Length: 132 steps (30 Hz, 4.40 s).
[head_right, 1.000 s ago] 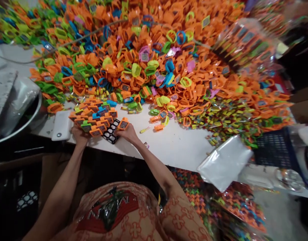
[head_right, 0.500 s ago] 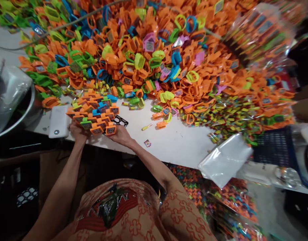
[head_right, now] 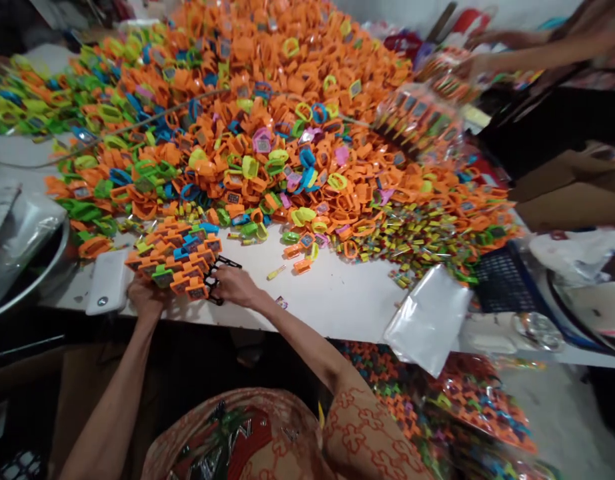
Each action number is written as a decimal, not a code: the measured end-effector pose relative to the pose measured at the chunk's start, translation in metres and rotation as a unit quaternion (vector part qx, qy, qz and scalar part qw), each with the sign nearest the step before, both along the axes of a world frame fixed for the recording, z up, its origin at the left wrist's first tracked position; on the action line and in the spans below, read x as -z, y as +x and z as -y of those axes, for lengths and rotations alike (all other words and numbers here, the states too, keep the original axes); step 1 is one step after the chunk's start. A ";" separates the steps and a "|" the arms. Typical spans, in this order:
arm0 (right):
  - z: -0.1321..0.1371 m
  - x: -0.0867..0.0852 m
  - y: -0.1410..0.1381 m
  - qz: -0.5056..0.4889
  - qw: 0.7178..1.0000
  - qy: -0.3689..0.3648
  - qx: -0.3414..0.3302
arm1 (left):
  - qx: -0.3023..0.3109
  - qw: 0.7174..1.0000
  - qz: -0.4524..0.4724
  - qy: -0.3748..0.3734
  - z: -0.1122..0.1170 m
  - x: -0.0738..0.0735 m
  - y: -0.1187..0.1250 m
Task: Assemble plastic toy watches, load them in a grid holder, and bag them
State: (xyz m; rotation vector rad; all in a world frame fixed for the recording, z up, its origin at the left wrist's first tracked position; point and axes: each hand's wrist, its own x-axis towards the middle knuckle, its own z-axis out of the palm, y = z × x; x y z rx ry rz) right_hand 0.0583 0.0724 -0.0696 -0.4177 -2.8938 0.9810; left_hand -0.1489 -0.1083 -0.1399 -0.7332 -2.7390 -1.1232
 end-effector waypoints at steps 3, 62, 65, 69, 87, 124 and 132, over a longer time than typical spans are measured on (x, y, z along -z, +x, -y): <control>-0.052 -0.010 0.000 -0.017 0.985 0.117 0.129 | 0.022 0.999 -0.020 0.031 0.008 -0.007 0.018; -0.141 0.033 0.193 -0.039 0.833 0.080 0.546 | 0.490 0.848 -0.192 -0.069 -0.243 -0.014 0.245; -0.115 0.049 0.212 -0.073 0.809 0.109 0.573 | 0.485 0.855 -0.177 -0.037 -0.223 -0.012 0.239; -0.096 0.066 0.224 -0.119 0.824 0.119 0.540 | 0.531 0.833 -0.155 -0.009 -0.201 -0.008 0.231; -0.044 0.056 0.226 -0.061 0.860 0.063 0.504 | 0.346 0.932 -0.098 0.048 -0.165 -0.014 0.178; 0.016 0.034 0.138 -0.196 0.839 -0.391 0.323 | 0.231 0.785 0.552 0.159 -0.084 -0.045 0.193; 0.028 0.029 0.123 -0.274 0.771 -0.392 0.421 | 0.162 0.773 0.572 0.221 -0.110 -0.068 0.212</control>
